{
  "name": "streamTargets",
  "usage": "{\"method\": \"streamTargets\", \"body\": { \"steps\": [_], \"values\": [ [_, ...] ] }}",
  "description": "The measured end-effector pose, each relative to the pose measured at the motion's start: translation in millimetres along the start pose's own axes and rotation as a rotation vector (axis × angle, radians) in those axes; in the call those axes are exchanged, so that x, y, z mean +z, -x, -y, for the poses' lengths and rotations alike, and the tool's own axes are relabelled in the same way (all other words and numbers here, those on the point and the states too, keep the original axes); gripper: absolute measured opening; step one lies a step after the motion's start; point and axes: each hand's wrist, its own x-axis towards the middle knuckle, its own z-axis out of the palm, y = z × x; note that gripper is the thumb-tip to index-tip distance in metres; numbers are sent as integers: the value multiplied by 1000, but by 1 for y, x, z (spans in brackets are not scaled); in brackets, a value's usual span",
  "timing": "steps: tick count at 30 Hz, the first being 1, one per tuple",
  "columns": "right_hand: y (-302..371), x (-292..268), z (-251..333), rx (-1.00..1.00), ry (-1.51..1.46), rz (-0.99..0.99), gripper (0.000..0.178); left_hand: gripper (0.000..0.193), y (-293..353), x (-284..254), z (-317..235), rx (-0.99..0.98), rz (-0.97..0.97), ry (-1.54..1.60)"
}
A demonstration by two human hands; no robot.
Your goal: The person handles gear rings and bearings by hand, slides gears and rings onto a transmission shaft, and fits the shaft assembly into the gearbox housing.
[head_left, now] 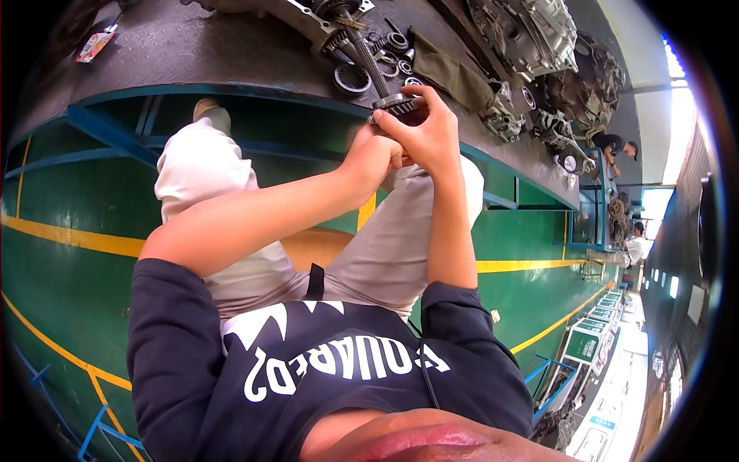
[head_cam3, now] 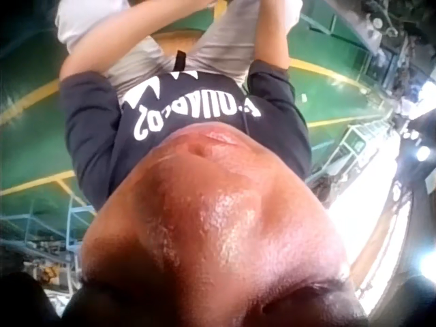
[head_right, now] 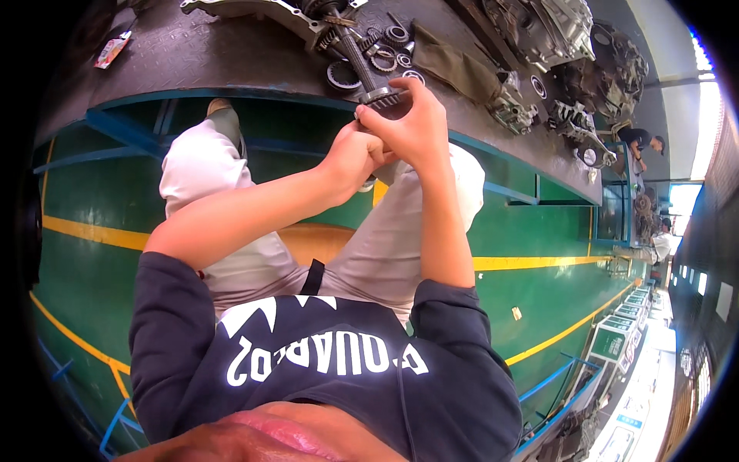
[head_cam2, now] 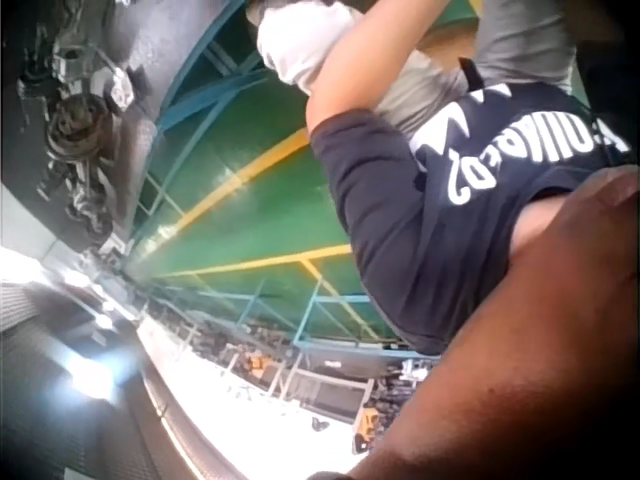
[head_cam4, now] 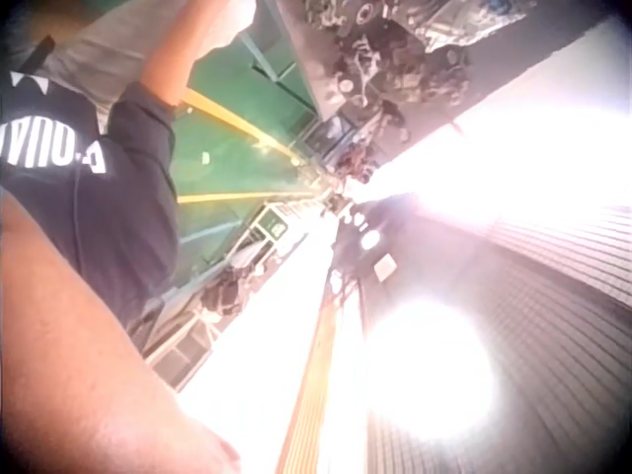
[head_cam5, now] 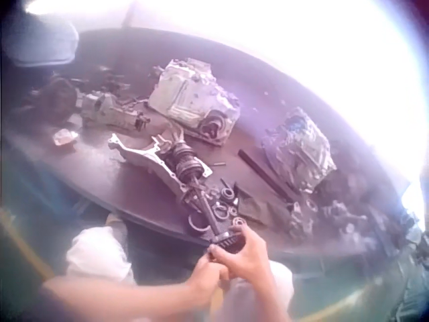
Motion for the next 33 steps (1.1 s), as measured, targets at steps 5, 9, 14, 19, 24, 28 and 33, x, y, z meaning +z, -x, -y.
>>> {"method": "streamTargets", "body": {
  "steps": [5, 9, 14, 19, 24, 28, 33],
  "values": [
    [24, -3, -19, -39, -48, -23, 56, 67, 14, 2, -2, -108, -170, 2],
    [45, -7, -25, -71, -117, -57, 55, 59, 7, -16, -3, -45, 69, 126],
    [74, -9, -24, -76, -106, -129, 56, 44, 5, -21, 12, -129, 50, 195],
    [103, -12, -25, -29, 65, -73, 59, 41, 4, -20, 27, -190, -43, 109],
    [118, -14, -29, -139, 33, -133, 69, 29, 4, -11, 33, -158, -107, 62],
    [118, -22, -32, -271, 113, -231, 72, 24, 5, 1, 23, -165, -80, -6],
    [107, -40, -27, -346, 237, -284, 72, 29, -16, 5, 17, -214, 46, -82]
  ]
}}
